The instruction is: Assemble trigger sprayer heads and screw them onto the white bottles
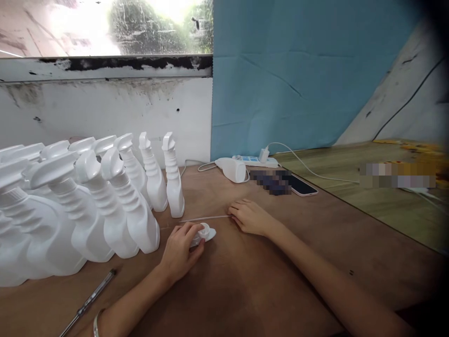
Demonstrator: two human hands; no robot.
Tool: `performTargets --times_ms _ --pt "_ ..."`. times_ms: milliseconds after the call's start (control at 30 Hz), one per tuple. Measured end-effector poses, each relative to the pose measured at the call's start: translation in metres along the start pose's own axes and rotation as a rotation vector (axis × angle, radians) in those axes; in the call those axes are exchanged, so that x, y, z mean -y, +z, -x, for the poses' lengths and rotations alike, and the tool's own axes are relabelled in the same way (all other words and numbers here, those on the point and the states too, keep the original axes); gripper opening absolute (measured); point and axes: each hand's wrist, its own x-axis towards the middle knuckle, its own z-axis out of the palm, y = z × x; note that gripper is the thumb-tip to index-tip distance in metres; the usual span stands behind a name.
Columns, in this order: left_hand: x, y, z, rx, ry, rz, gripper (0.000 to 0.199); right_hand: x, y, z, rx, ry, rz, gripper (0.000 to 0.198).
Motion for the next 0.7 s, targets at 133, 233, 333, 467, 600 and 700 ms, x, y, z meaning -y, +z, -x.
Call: performTargets --times_ms 133,233,333,467,600,700 --pt "0.001 0.001 0.001 0.011 0.012 0.009 0.021 0.001 0.002 -0.001 0.03 0.034 0.001 0.015" --pt "0.001 0.0 0.001 0.01 0.01 0.009 0.021 -0.003 0.002 0.001 -0.028 0.115 -0.165 0.018" --pt "0.001 0.0 0.0 0.017 0.032 0.016 0.021 -0.003 0.0 0.0 -0.234 0.186 -0.571 0.02" --pt "0.0 0.0 0.0 0.01 0.044 0.006 0.021 0.021 -0.005 -0.007 -0.503 0.26 -1.368 0.025" --pt "0.001 0.0 -0.001 0.011 0.048 0.001 0.021 0.058 -0.011 -0.011 -0.458 0.267 -1.883 0.026" --pt "0.0 -0.001 -0.001 0.006 0.037 0.011 0.02 0.074 -0.012 -0.011 -0.454 0.269 -2.001 0.026"
